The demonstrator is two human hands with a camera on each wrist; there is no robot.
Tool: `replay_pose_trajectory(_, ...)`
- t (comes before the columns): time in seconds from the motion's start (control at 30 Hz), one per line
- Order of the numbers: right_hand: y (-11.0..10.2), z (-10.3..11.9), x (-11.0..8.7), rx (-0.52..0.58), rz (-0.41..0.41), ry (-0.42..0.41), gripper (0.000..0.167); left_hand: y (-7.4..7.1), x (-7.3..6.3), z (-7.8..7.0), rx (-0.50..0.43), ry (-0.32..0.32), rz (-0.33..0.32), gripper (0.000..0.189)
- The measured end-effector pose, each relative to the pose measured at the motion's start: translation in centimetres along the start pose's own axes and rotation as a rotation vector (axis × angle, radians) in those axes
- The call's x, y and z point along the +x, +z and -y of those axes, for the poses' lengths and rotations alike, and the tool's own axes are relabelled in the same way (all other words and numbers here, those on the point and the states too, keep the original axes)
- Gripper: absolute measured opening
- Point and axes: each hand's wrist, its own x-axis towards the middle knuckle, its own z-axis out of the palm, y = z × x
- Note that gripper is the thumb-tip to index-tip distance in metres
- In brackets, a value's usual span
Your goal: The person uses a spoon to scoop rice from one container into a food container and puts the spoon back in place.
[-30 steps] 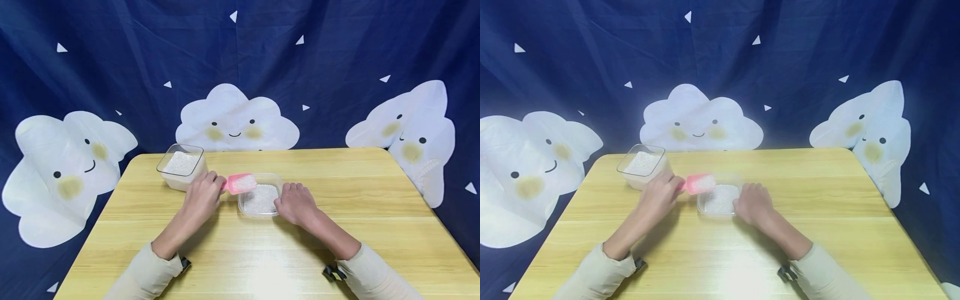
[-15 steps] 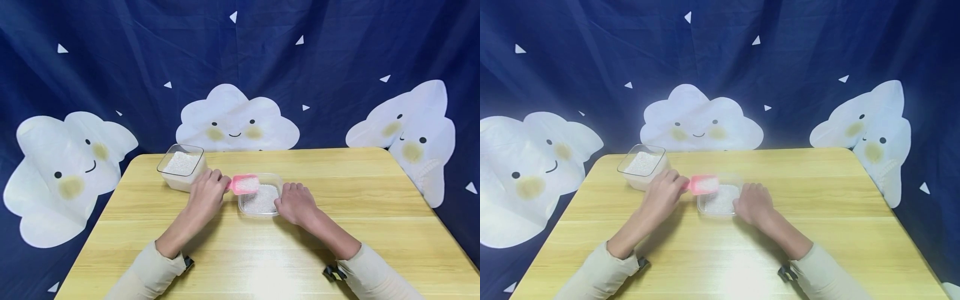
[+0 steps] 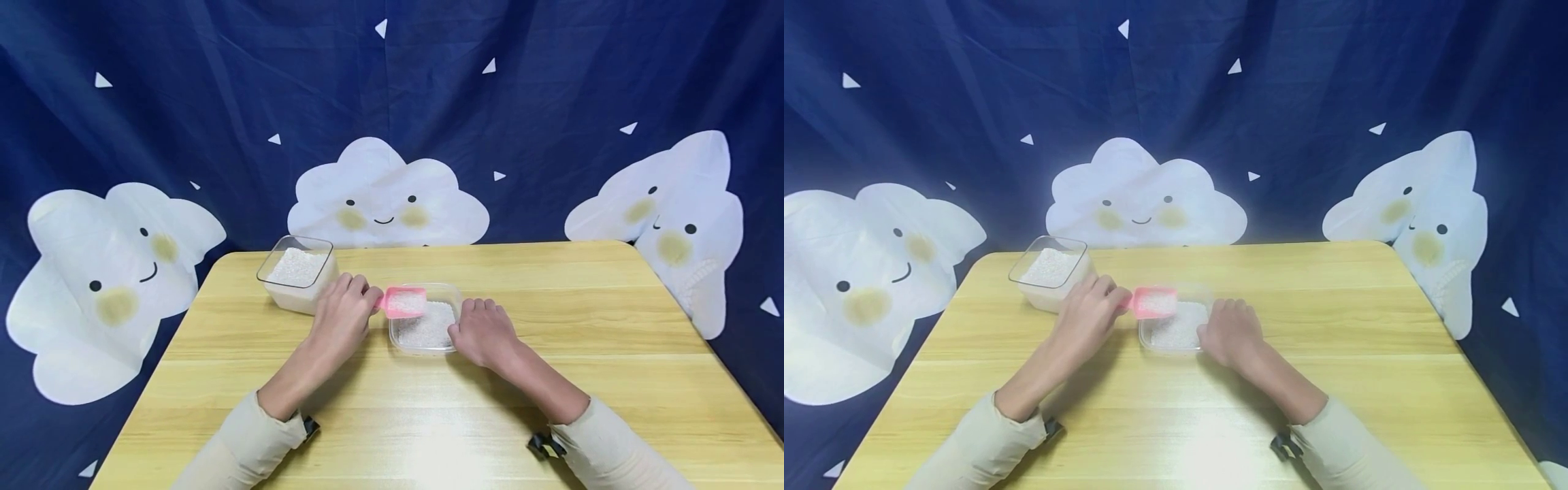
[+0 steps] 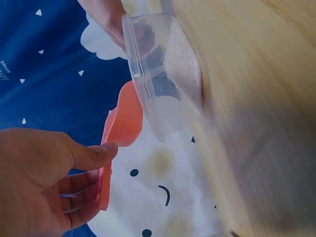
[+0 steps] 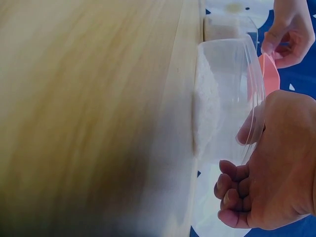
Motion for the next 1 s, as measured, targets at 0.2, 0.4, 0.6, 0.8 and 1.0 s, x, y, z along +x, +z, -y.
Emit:
replay_pose_trajectory(0.2,-0.17,0.08,-0.07,-0.002,-0.001,-0.001,0.041,-0.07,0.19,-0.07,0.013,0.009,-0.003,0.015)
replay_pose_trajectory(0.4,-0.32,0.13,-0.19,-0.006,0.003,-0.002,0.04,-0.13,0.25,-0.17,0.031,0.034,-0.017,0.013)
replay_pose_trajectory(0.6,-0.22,0.12,-0.16,-0.009,0.005,-0.005,0.038,-0.27,0.22,-0.26,0.06,0.072,-0.053,0.005)
replay_pose_trajectory(0.8,-0.06,0.08,-0.08,-0.004,0.005,-0.007,0.039,-0.44,0.08,-0.35,0.108,0.113,-0.081,0.022)
replay_pose_trajectory(1.0,-0.27,0.11,-0.16,-0.009,0.016,-0.007,0.041,-0.32,0.14,-0.49,0.174,0.166,-0.139,0.012)
